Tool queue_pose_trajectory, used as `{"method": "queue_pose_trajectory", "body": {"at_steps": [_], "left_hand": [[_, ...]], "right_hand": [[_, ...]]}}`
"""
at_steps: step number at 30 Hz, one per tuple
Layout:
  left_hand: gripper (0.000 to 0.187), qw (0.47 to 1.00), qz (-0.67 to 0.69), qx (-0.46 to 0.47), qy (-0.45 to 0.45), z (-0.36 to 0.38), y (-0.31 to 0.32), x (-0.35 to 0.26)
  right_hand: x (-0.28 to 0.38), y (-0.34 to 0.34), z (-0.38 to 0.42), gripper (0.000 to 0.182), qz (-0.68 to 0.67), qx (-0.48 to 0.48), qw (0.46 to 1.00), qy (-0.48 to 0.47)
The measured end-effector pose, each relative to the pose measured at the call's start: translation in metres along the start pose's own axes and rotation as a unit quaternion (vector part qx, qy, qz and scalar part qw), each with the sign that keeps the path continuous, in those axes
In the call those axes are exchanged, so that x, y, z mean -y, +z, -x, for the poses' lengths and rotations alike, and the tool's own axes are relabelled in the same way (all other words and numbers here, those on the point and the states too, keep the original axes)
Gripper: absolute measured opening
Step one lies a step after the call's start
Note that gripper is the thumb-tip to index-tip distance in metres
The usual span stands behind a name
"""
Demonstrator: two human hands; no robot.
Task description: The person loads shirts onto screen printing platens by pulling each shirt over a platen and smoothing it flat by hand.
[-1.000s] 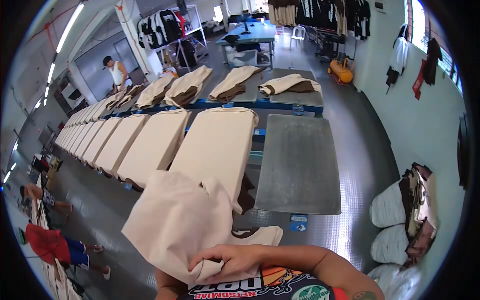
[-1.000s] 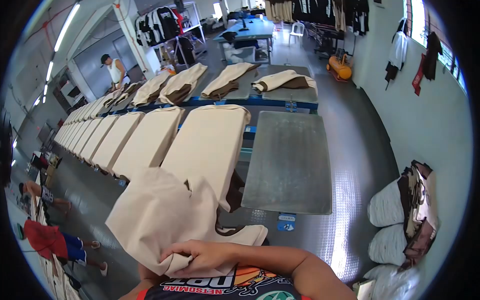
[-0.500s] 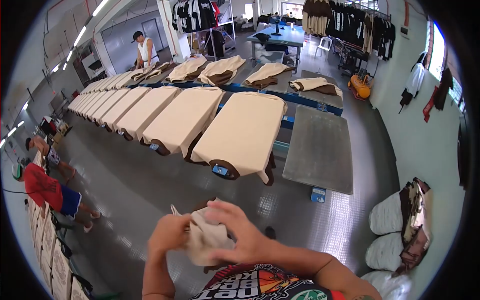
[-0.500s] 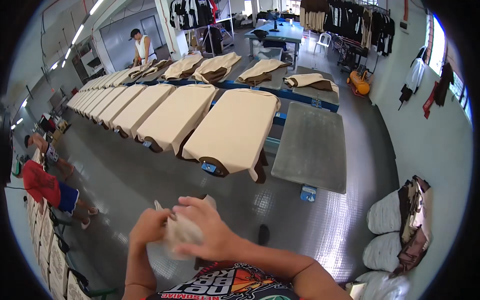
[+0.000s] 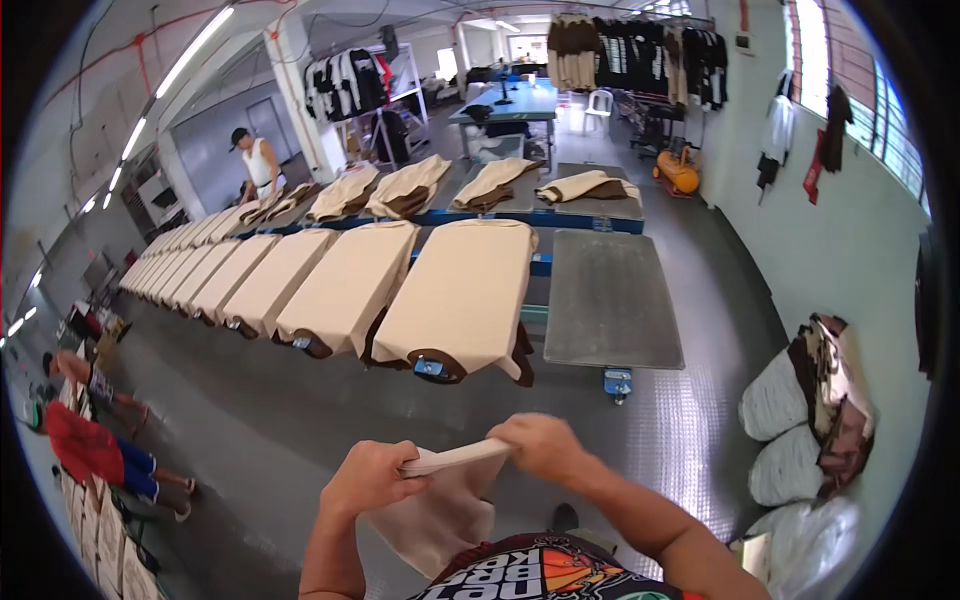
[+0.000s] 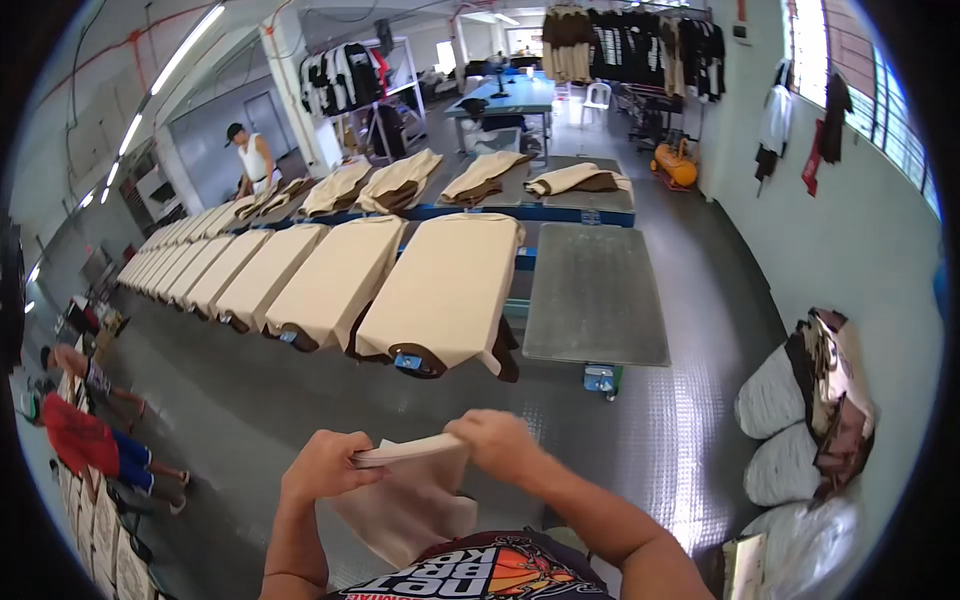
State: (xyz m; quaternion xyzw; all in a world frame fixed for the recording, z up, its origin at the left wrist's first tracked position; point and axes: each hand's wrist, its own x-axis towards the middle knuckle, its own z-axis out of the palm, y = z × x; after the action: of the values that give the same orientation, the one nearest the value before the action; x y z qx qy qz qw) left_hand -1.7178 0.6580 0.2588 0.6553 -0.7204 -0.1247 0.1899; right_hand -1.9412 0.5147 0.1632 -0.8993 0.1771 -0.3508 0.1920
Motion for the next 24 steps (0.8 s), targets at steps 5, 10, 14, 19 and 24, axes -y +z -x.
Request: {"method": "queue_pose_trajectory", "body": {"at_steps": [5, 10, 14, 19, 24], "left_hand": [[0.029, 0.997, 0.062, -0.005, -0.037, -0.006, 0.002, 0.01], [0.023, 0.987, 0.041, -0.145, 0.049, -0.011, -0.014, 0.024], [0.029, 0.948, 0.036, -0.263, 0.174, -0.025, -0.035, 0.005], [0.03, 0.913, 0.274, -0.231, 0.193, -0.035, -0.032, 0.004], [0.022, 0.953, 0.132, -0.198, 0.187, -0.052, -0.021, 0.003]], "right_hand": [[0.009, -0.106, -0.007, 0.025, 0.054, -0.042, 0.998, 0.015], [0.008, -0.167, -0.02, 0.025, 0.187, -0.074, 0.98, -0.006], [0.0, -0.193, -0.021, 0.025, 0.213, -0.084, 0.973, 0.011], [0.022, -0.236, -0.029, 0.023, 0.196, -0.146, 0.97, 0.012], [0.038, -0.292, -0.023, 0.019, 0.255, -0.207, 0.943, 0.051]]}}
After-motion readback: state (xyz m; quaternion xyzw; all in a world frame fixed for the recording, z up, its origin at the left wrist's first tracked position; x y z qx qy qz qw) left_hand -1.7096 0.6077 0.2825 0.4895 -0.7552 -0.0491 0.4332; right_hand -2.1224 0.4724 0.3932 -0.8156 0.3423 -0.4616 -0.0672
